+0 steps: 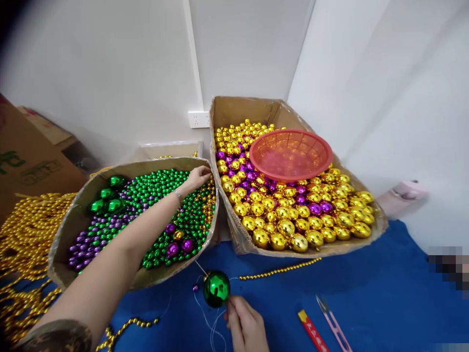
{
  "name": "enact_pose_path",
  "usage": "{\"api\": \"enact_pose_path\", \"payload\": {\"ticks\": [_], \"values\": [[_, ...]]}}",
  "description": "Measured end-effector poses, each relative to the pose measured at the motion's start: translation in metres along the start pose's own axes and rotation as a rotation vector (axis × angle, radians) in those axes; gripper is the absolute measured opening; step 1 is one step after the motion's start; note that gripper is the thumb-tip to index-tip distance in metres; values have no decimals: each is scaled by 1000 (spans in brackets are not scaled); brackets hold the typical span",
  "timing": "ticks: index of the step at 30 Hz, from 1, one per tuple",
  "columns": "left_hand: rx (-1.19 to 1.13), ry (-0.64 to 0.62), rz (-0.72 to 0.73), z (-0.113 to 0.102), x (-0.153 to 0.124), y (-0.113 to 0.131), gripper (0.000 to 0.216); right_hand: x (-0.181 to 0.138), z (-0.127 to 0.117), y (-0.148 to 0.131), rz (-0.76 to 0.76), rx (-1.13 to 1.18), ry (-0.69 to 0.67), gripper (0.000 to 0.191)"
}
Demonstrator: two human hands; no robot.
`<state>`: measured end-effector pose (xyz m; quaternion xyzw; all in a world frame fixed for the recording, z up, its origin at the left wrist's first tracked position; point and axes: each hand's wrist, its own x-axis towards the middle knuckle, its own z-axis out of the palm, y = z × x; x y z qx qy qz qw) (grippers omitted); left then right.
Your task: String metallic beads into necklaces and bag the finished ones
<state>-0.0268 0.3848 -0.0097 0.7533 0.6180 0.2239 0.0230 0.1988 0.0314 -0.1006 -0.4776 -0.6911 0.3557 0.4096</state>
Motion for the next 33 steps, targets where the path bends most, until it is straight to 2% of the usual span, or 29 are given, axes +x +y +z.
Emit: {"api": "enact_pose_path", "payload": {"ticks": [5,9,12,16,24,29,31,33], "values": [[44,4,-6,-7,4,-7,31,1,0,4,-21,26,2,24],[109,-37,-3,1,7,-3,29,3,2,5,-27,32,1,22],[132,-81,24,8,-1,3,30,3,4,2,-12,21,13,23],[152,-150,126,10,-28,9,29,2,5,-5,14,14,1,23],[143,-266,358,2,-106,23,27,-2,8,-15,-15,2,-27,20],[10,-334,507,-14,-142,29,21,-9,6,-20,-13,-14,-61,20],[-104,-309,526,-26,-145,26,22,-12,5,-22,-10,-13,-70,20],[-183,-207,432,-40,-144,20,22,-14,3,-24,-5,-6,-69,20]]}}
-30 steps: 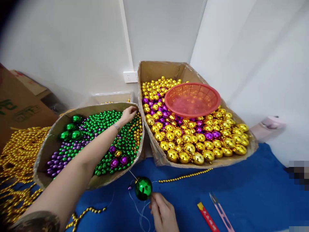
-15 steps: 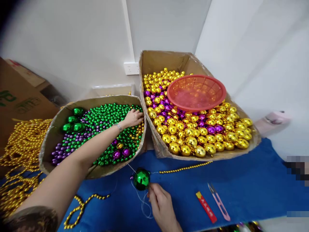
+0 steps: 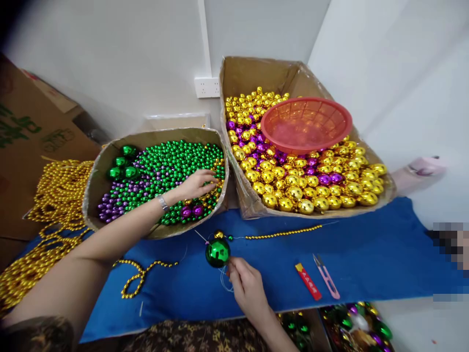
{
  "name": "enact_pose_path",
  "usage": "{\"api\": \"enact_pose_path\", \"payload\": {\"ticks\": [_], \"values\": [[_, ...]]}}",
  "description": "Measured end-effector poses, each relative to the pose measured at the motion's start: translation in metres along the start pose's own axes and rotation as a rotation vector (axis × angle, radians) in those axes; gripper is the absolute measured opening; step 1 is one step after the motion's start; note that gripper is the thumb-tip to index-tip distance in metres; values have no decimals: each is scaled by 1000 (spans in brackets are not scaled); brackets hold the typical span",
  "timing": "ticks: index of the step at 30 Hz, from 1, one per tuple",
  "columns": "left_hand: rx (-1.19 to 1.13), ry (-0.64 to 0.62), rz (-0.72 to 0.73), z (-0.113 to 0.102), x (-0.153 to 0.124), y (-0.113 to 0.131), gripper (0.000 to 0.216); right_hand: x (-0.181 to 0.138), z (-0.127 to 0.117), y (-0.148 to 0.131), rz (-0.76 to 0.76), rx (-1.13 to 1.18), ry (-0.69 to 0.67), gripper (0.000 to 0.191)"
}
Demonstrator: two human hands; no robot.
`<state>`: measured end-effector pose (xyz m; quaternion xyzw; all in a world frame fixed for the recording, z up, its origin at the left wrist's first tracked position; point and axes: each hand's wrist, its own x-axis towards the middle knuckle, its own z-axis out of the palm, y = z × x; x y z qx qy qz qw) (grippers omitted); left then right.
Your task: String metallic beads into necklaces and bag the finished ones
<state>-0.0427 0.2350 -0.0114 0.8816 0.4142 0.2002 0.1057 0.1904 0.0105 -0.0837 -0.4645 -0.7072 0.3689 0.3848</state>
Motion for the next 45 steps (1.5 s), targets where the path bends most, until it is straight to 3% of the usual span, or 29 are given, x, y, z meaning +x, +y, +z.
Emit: {"api": "enact_pose_path", "payload": {"ticks": [2,4,10,15,17,22,26,33,37,45], "values": [[-22,128,-149,-13,-3,-4,23,-2,-2,-2,1,2,10,19],[-34,149,-267,-21,-9,-4,23,-3,-3,-4,-7,-4,22,18],[44,-136,-270,-8,-32,15,17,-6,-4,-8,-54,-29,19,19],[34,-86,-326,0,-41,36,17,-11,-5,-13,-86,-68,35,17],[-184,8,-351,-5,-48,48,15,-12,-7,-17,-95,-94,53,16],[-1335,285,-513,-16,-84,93,22,-12,-15,-28,-117,-180,117,15],[-1675,328,-606,-9,-110,118,23,-11,-14,-35,-179,-255,134,16],[-1817,416,-670,2,-126,124,25,-13,-9,-39,-241,-309,140,16],[-1808,499,-667,2,-132,123,24,-13,-7,-40,-247,-311,130,15],[-1720,536,-633,3,-140,120,27,-11,-4,-39,-259,-348,114,16]]}}
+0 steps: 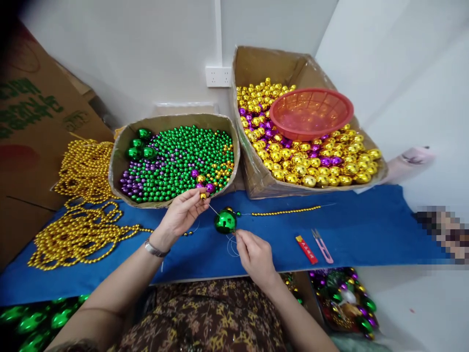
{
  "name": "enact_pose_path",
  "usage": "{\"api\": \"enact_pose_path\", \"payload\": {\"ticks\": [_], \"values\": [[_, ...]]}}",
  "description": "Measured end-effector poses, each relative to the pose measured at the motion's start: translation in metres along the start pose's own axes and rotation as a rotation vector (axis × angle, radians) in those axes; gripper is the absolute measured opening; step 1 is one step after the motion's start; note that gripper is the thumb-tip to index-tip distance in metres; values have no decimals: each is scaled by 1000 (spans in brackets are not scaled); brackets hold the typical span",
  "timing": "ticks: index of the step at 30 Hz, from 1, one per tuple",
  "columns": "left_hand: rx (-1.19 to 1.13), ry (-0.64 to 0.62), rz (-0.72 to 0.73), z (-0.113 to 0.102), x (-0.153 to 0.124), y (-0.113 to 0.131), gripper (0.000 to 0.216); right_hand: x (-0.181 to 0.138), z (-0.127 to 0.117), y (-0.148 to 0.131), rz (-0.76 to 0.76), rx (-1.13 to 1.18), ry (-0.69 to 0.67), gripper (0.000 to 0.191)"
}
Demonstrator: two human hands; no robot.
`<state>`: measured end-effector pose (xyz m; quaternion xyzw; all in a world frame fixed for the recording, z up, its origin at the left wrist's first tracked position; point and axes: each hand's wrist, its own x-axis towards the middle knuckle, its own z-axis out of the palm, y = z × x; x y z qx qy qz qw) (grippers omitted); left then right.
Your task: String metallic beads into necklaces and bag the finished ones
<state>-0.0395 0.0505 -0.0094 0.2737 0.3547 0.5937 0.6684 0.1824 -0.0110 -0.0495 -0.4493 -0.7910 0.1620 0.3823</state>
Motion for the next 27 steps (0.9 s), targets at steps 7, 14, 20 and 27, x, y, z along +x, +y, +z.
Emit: {"api": "enact_pose_path", "payload": {"ticks": [7,14,20,27], "values": [[236,2,222,-3,-7,-10,27,-5,6,2,-12,-39,-7,18],[301,-32,102,-2,-19,-26,36,-6,14,-3,153,106,-121,20],[332,-7,105,-4,-19,-25,37,-10,23,0,214,252,-227,22],[405,-26,75,-4,-18,-27,35,-10,31,5,356,370,-261,20]]}}
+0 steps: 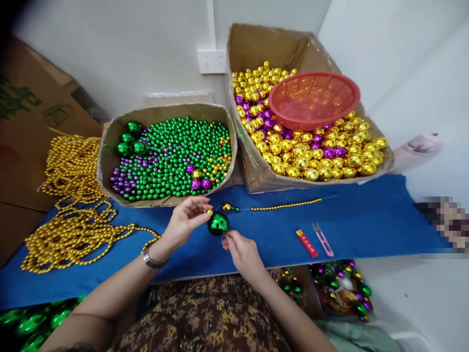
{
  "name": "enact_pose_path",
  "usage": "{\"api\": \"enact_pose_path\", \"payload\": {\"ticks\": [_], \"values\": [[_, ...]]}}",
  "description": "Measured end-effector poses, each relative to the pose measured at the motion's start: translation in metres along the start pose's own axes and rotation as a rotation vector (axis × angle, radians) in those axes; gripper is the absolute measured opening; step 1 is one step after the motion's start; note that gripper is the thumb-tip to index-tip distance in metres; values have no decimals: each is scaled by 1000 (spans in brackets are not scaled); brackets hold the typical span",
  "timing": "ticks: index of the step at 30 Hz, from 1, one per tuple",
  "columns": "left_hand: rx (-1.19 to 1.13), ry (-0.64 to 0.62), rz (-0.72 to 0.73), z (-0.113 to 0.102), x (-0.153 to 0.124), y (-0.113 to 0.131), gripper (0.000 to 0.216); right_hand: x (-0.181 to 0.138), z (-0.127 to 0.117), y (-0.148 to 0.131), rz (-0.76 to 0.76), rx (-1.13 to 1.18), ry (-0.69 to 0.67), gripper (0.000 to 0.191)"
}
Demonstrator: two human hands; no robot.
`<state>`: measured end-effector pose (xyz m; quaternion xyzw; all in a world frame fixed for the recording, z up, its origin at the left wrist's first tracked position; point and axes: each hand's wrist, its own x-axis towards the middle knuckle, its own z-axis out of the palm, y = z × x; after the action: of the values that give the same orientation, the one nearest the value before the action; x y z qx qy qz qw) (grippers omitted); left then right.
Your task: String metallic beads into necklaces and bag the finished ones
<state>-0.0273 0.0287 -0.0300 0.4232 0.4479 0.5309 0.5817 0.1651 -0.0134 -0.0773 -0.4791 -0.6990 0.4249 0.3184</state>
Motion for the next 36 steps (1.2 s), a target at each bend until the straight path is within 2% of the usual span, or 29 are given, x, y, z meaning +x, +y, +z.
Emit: {"api": "enact_pose_path", "payload": {"ticks": [6,11,15,21,25,30,33,36], "values": [[35,-34,11,-2,7,1,34,10,1,0,120,131,-10,18],[44,-36,-9,-2,16,7,24,17,-2,-3,124,114,-3,17],[55,-39,-30,0,16,10,24,16,-4,-3,109,115,-4,20],[120,-156,-12,-4,3,15,23,8,-7,2,80,139,9,23],[198,-80,55,-19,1,23,21,5,-8,0,64,140,4,23],[427,105,194,-46,26,44,19,4,-8,-3,52,142,16,24],[572,87,197,-56,51,47,18,5,-7,-4,49,122,40,24],[702,52,203,-56,72,40,21,5,-7,-5,37,98,49,24]]}}
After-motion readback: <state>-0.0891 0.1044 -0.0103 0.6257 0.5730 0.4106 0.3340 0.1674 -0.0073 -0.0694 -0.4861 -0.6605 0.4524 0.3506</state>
